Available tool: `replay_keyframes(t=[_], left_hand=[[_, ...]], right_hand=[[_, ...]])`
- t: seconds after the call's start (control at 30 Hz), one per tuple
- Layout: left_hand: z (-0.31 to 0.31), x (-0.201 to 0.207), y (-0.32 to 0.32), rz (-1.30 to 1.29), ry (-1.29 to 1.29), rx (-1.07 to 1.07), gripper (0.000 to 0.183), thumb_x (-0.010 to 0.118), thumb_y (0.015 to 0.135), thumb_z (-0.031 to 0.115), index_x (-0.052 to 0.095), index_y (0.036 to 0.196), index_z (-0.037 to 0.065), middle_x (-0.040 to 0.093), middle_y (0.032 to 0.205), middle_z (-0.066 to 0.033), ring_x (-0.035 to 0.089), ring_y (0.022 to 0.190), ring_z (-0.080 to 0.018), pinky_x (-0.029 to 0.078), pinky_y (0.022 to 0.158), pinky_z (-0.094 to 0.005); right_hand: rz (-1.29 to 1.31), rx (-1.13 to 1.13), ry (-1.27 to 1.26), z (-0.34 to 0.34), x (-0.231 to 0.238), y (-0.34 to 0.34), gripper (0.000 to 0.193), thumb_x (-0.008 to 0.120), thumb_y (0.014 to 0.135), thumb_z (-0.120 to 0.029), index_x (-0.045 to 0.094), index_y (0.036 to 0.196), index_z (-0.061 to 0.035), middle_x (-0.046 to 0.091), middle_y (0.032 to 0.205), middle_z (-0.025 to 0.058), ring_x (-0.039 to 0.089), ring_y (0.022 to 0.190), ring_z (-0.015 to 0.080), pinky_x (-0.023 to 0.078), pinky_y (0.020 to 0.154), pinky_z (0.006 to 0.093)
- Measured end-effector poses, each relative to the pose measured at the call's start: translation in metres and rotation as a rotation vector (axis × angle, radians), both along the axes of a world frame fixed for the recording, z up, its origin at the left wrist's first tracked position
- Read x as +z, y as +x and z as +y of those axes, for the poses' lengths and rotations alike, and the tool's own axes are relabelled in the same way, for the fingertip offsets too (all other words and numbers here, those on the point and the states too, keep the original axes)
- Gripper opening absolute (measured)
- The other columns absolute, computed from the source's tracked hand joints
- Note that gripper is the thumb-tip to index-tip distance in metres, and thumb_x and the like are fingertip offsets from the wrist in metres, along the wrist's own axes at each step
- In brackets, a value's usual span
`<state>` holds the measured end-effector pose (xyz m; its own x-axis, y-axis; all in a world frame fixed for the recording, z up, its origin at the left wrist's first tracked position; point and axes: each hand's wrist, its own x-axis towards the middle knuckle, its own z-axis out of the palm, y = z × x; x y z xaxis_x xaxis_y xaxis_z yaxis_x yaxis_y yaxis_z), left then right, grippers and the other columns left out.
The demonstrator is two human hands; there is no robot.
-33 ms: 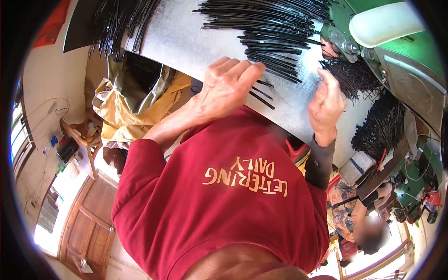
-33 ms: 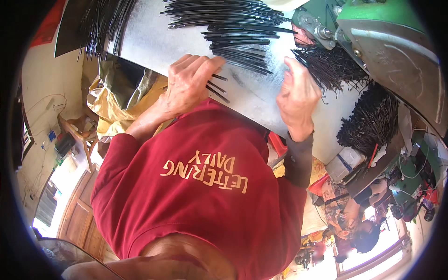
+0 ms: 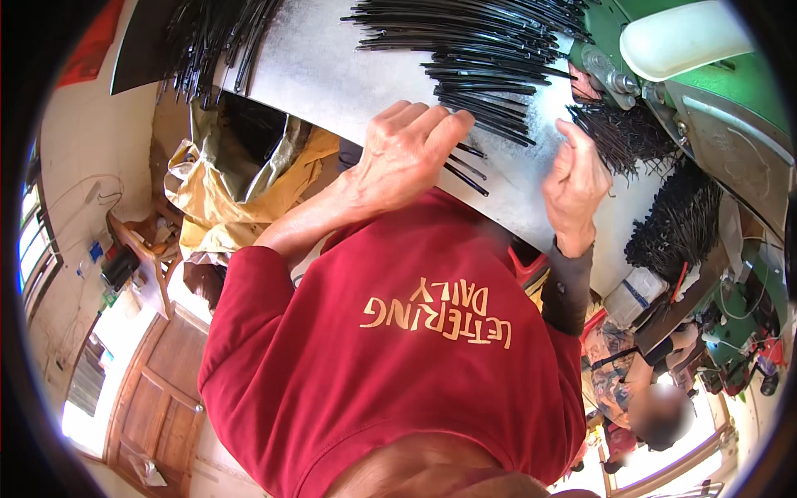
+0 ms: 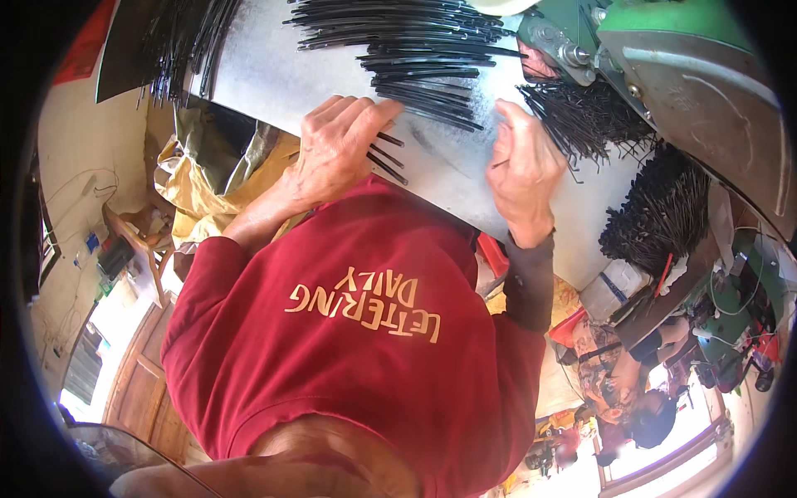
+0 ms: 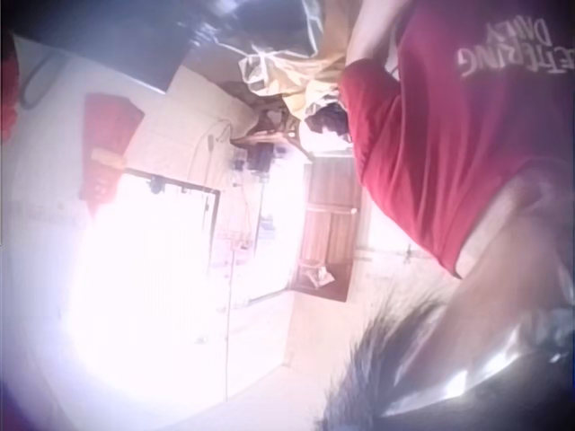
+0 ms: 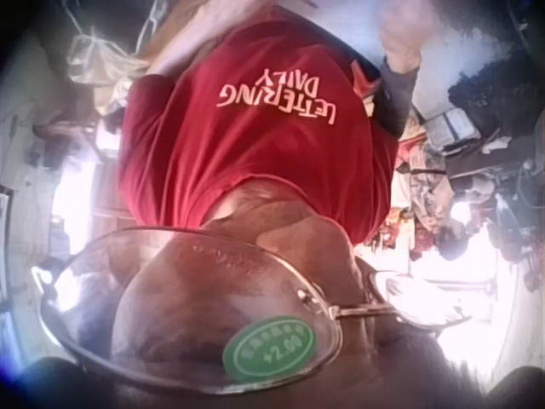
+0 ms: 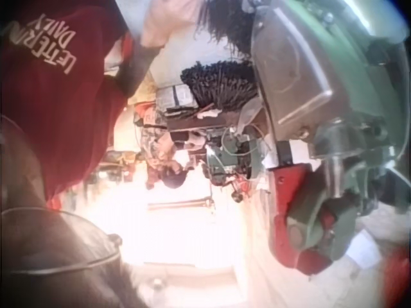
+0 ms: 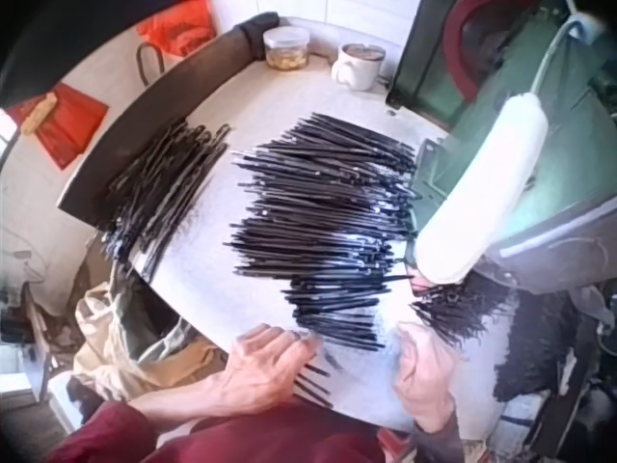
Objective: Use a crimping machine to process bundles of black metal rods.
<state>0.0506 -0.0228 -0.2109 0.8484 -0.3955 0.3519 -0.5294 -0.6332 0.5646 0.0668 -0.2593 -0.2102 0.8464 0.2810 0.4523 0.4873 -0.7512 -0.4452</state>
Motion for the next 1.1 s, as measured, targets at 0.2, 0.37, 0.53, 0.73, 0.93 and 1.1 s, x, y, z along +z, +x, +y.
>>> replay_keyframes(t=[0.2, 0.37, 0.53, 0.73, 0.93, 1.1], left_hand=[[-0.003, -0.005, -0.007, 0.069, 0.028, 0.038, 0.046, 0.058, 0.06, -0.006, 0.055, 0.105, 0.006, 0.056, 0.068, -0.0038, 0.057, 0.058, -0.0263, 0.047, 0.055, -0.0361], [-0.001, -0.007, -0.007, 0.095, 0.024, 0.033, 0.045, 0.058, 0.06, -0.006, 0.055, 0.104, 0.006, 0.061, 0.072, -0.0048, 0.06, 0.06, -0.0259, 0.047, 0.054, -0.0351], [0.0, -0.013, -0.006, 0.087, -0.012, 0.059, 0.043, 0.062, 0.064, -0.004, 0.056, 0.105, 0.006, 0.063, 0.073, -0.0052, 0.062, 0.061, -0.0251, 0.048, 0.055, -0.0338], [-0.021, -0.009, 0.02, -0.046, -0.037, 0.028, 0.034, 0.071, 0.069, 0.008, 0.062, 0.102, 0.009, 0.054, 0.064, -0.0031, 0.055, 0.053, -0.0218, 0.044, 0.048, -0.0329], [-0.022, -0.015, 0.022, -0.082, -0.078, -0.03, 0.033, 0.071, 0.061, 0.005, 0.063, 0.093, 0.011, 0.051, 0.067, -0.0026, 0.055, 0.055, -0.0202, 0.043, 0.047, -0.0328], [-0.016, -0.004, 0.018, 0.017, -0.142, -0.029, 0.034, 0.069, 0.056, -0.001, 0.065, 0.088, 0.011, 0.05, 0.068, -0.0039, 0.056, 0.057, -0.0199, 0.046, 0.049, -0.0318]], right_hand=[[0.204, -0.066, 0.012, 0.017, -0.001, -0.002, 0.012, 0.071, 0.075, -0.006, 0.066, 0.086, -0.008, 0.057, 0.071, 0.0073, 0.058, 0.057, 0.0242, 0.044, 0.051, 0.0337], [0.325, -0.025, 0.131, 0.016, 0.002, 0.002, 0.01, 0.07, 0.074, -0.001, 0.064, 0.08, -0.0058, 0.056, 0.07, 0.0056, 0.055, 0.055, 0.0178, 0.042, 0.048, 0.0303], [0.366, -0.015, 0.264, 0.016, 0.005, 0.001, 0.012, 0.066, 0.076, 0.006, 0.061, 0.083, -0.0029, 0.054, 0.074, 0.0026, 0.041, 0.052, 0.0083, 0.031, 0.046, 0.0232], [0.399, -0.021, 0.374, 0.017, 0.006, -0.006, 0.013, 0.064, 0.077, 0.007, 0.06, 0.086, -0.002, 0.053, 0.077, 0.0002, 0.033, 0.051, 0.0035, 0.026, 0.045, 0.0198], [0.383, -0.049, 0.514, 0.015, -0.001, -0.007, 0.013, 0.065, 0.077, 0.006, 0.062, 0.087, -0.0025, 0.055, 0.077, 0.0008, 0.036, 0.052, 0.0038, 0.027, 0.045, 0.02], [0.351, 0.008, 0.468, 0.014, 0.001, -0.009, 0.012, 0.066, 0.077, 0.005, 0.064, 0.086, -0.0022, 0.055, 0.075, 0.0001, 0.037, 0.053, 0.0028, 0.026, 0.046, 0.0192]])
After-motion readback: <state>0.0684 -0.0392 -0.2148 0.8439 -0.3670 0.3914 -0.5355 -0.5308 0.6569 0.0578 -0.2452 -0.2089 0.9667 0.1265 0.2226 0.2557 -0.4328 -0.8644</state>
